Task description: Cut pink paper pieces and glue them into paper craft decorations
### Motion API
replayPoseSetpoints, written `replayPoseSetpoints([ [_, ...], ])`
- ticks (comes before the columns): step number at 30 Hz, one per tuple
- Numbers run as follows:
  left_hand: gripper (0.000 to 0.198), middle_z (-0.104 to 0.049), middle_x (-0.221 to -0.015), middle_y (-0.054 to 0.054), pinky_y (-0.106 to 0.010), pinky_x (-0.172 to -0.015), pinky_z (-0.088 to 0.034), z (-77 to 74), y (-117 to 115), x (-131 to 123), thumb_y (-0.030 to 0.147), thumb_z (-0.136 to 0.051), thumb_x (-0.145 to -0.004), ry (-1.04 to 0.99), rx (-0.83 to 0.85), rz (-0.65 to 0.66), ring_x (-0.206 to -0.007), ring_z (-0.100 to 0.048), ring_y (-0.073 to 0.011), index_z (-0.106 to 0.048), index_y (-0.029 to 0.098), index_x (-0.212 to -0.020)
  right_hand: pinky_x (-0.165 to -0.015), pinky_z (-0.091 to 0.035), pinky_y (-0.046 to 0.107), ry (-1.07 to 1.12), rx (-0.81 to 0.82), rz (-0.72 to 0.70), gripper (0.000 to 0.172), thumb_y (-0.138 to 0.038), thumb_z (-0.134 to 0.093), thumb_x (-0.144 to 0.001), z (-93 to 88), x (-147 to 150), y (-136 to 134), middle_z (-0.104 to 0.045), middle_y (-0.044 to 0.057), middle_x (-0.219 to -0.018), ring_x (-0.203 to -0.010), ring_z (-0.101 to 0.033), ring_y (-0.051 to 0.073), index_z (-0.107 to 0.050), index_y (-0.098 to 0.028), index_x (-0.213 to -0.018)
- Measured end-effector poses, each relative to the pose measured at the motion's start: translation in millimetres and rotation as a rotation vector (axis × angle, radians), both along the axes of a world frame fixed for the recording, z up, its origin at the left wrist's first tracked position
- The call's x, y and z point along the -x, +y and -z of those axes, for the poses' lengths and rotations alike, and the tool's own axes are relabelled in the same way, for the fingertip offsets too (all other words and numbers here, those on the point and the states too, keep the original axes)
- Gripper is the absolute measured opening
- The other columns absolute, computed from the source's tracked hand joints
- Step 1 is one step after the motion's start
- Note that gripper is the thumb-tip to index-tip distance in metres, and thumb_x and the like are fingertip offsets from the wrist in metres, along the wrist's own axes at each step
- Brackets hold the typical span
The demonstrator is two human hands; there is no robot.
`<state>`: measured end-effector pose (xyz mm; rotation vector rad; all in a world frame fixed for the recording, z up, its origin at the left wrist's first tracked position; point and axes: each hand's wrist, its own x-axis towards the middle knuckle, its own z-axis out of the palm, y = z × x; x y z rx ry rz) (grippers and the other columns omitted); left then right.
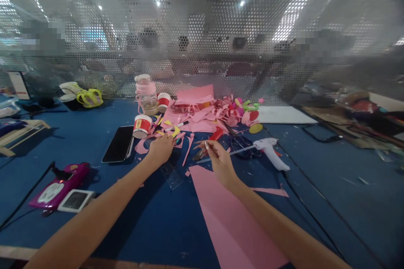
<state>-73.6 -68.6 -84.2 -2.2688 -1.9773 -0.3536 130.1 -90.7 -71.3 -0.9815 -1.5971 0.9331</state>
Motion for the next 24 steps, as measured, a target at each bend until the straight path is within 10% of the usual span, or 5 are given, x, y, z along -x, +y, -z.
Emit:
replayPoseSetpoints([
  [6, 0.027, -0.06, -0.099, -0.015, -0.032, -0.073, -0.045, -4.7, -4, -1, 0.013, -0.033, -0.088, -0.116, -0.085, -0.046, -0.09, -0.059, -0.023, -0.052, 0.011, -0.106, -0.068, -0.05, 0.033, 0.13, 0.013, -0.053, 0.022, -0.031, -0.044, -0.083, 4.2, 2, -1, -0.059, 0.008, -0.1, -0.073, -0.058, 0.016, -0.048, -0.022, -0.103],
  [13, 0.033, -0.057, -0.059, -0.001, -0.022, -0.053, -0.037, -9.8, -24, -19, 0.037, -0.038, -0.088, -0.538, -0.089, 0.035, -0.055, -0.054, -0.0121, -0.054, 0.015, -0.069, -0.051, -0.041, 0.027, 0.22, 0.027, -0.111, 0.019, -0.023, -0.038, -0.079, -1.2, -11, -2, -0.045, -0.002, -0.056, -0.05, -0.045, 0.012, -0.046, -0.02, -0.063],
  [17, 0.028, -0.046, -0.047, 0.005, -0.021, -0.046, -0.032, -5.5, -33, -32, 0.035, -0.046, -0.081, -1.017, 0.041, 0.116, -0.045, -0.045, -0.0095, -0.052, 0.015, -0.063, -0.06, -0.045, 0.028, 0.161, 0.064, -0.048, 0.019, -0.035, -0.04, -0.085, -3.6, -7, -4, -0.055, 0.001, -0.074, -0.066, -0.054, 0.014, -0.051, -0.02, -0.084],
  [24, 0.03, -0.043, -0.051, 0.004, -0.02, -0.047, -0.03, -6.4, -41, -39, 0.03, -0.047, -0.08, -1.005, 0.094, 0.284, -0.047, -0.04, -0.0078, -0.044, 0.016, -0.054, -0.073, -0.047, 0.032, -0.11, 0.016, -0.09, 0.021, -0.031, -0.056, -0.076, -3.1, 7, -11, -0.058, 0.006, -0.09, -0.08, -0.057, 0.016, -0.051, -0.018, -0.092],
])
